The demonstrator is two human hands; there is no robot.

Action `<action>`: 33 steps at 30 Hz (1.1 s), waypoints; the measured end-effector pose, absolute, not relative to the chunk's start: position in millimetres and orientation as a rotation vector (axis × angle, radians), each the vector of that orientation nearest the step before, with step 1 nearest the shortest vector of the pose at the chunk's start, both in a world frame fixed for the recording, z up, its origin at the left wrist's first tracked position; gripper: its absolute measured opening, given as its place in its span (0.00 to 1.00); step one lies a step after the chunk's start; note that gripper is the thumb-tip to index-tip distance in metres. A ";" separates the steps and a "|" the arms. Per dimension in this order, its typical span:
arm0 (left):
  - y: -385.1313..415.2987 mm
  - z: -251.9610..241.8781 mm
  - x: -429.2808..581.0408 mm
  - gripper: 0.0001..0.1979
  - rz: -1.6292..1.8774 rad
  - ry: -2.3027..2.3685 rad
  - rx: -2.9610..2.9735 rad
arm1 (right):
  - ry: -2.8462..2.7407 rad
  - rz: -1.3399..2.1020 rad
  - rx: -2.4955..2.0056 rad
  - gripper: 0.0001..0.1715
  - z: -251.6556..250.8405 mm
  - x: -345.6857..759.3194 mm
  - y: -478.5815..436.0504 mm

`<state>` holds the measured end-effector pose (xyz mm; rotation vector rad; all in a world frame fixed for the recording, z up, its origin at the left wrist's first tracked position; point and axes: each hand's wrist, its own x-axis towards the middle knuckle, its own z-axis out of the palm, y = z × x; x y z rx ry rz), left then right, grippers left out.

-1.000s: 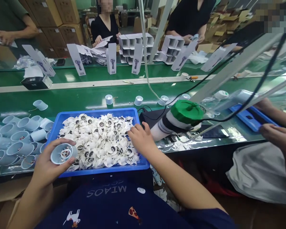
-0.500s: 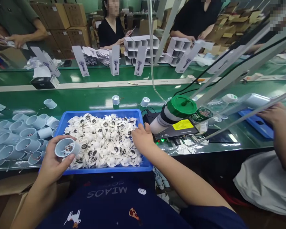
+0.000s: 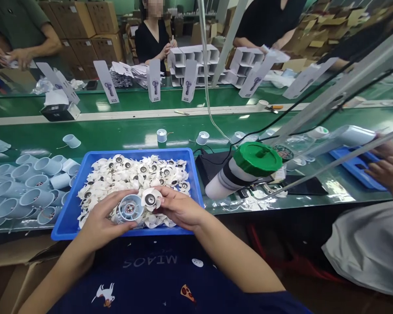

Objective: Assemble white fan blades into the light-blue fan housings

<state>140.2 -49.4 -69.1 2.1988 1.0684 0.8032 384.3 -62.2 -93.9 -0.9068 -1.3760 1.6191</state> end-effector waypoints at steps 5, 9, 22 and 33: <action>-52.6 -69.0 143.7 0.28 0.795 1.107 2.352 | -1.478 1.457 -0.932 0.19 -82.2 375.1 -64.0; -55.5 -81.0 149.8 0.25 0.895 1.129 2.531 | -2.036 0.749 -1.146 0.09 -71.0 362.0 -61.7; -37.1 -66.7 131.5 0.21 1.144 0.745 2.503 | -1.722 0.624 -0.835 0.12 -70.9 396.7 -71.2; 109.9 -17.3 178.9 0.32 0.511 1.666 2.447 | -1.575 0.566 -0.982 0.09 -104.8 414.4 -104.1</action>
